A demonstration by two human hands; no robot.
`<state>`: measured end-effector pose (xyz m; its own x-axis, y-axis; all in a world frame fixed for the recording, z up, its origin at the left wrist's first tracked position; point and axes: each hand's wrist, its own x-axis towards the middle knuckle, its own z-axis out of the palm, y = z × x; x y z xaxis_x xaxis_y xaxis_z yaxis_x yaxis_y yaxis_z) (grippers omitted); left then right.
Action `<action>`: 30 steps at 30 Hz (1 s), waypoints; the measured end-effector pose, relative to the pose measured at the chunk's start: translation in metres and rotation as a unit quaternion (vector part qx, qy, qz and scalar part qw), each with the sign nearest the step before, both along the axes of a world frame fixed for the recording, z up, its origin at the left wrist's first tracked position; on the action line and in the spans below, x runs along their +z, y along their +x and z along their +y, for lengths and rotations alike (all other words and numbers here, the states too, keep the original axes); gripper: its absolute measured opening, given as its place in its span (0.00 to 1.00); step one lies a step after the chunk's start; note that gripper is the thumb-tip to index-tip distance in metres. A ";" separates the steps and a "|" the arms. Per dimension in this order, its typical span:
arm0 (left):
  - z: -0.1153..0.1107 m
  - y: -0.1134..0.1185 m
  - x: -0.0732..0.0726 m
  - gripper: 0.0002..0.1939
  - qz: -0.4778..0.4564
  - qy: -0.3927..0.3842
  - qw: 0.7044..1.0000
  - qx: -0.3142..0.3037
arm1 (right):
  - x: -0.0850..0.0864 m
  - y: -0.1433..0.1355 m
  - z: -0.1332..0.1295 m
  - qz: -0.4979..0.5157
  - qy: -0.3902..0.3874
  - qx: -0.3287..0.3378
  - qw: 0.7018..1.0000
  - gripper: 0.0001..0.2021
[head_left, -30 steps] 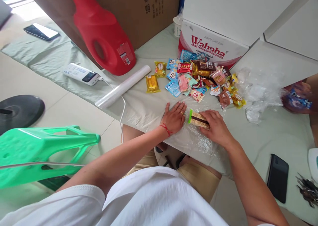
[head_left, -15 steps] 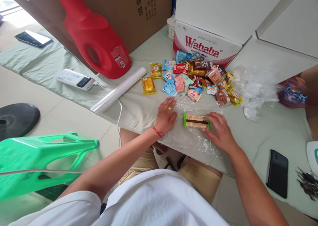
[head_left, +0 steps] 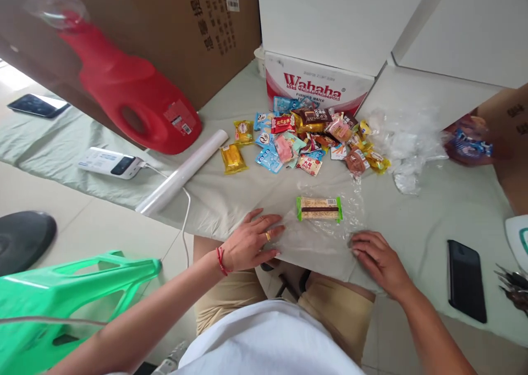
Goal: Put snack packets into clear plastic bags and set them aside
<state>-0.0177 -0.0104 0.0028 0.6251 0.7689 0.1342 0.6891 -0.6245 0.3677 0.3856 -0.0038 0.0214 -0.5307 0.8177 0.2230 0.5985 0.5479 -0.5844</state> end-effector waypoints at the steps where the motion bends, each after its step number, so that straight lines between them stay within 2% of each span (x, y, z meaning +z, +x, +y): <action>1: 0.002 0.000 0.001 0.26 0.002 0.001 1.000 0.008 | 0.007 0.000 0.007 0.006 -0.018 0.002 1.000 0.07; 4: 0.010 0.002 0.011 0.27 -0.001 0.009 1.000 0.011 | 0.030 0.000 0.034 0.007 -0.068 0.001 0.998 0.08; 7: 0.018 0.008 0.021 0.28 -0.019 0.018 0.999 0.022 | 0.043 -0.004 0.064 -0.004 -0.096 -0.026 0.995 0.12; 9: 0.022 0.012 0.024 0.24 -0.019 0.022 0.997 0.069 | 0.045 -0.009 0.084 -0.002 -0.113 -0.048 0.992 0.15; 13: 0.024 0.018 0.021 0.21 -0.021 0.064 0.971 0.230 | 0.041 -0.024 0.115 0.011 -0.127 -0.039 0.991 0.16; 14: 0.024 0.020 0.020 0.19 -0.036 0.091 0.966 0.238 | 0.039 -0.028 0.121 0.012 -0.124 -0.035 0.992 0.16; 15: 0.023 0.021 0.020 0.18 -0.051 0.119 0.968 0.217 | 0.037 -0.032 0.127 0.011 -0.121 -0.031 0.992 0.16; 17: 0.024 0.027 0.025 0.24 -0.056 0.152 0.981 0.108 | 0.033 -0.039 0.135 0.007 -0.121 -0.023 0.992 0.15; 19: 0.030 0.036 0.034 0.35 -0.019 0.131 0.991 -0.017 | 0.030 -0.043 0.140 0.003 -0.130 -0.011 0.991 0.14; 20: 0.035 0.041 0.039 0.39 0.004 0.110 0.992 -0.056 | 0.029 -0.044 0.142 0.003 -0.137 -0.005 0.991 0.14; 22: 0.048 0.051 0.050 0.42 0.039 0.070 0.993 -0.091 | 0.026 -0.044 0.145 0.005 -0.149 0.005 0.989 0.14; 24: 0.061 0.054 0.057 0.41 0.061 0.044 0.994 -0.082 | 0.023 -0.043 0.148 0.007 -0.156 0.009 0.988 0.14; 26: 0.071 0.048 0.060 0.39 0.085 0.025 0.995 -0.045 | 0.018 -0.042 0.151 0.008 -0.159 0.009 0.987 0.14; 30: 0.072 0.024 0.052 0.23 0.130 0.003 0.987 0.091 | 0.010 -0.040 0.154 0.005 -0.167 -0.003 0.986 0.14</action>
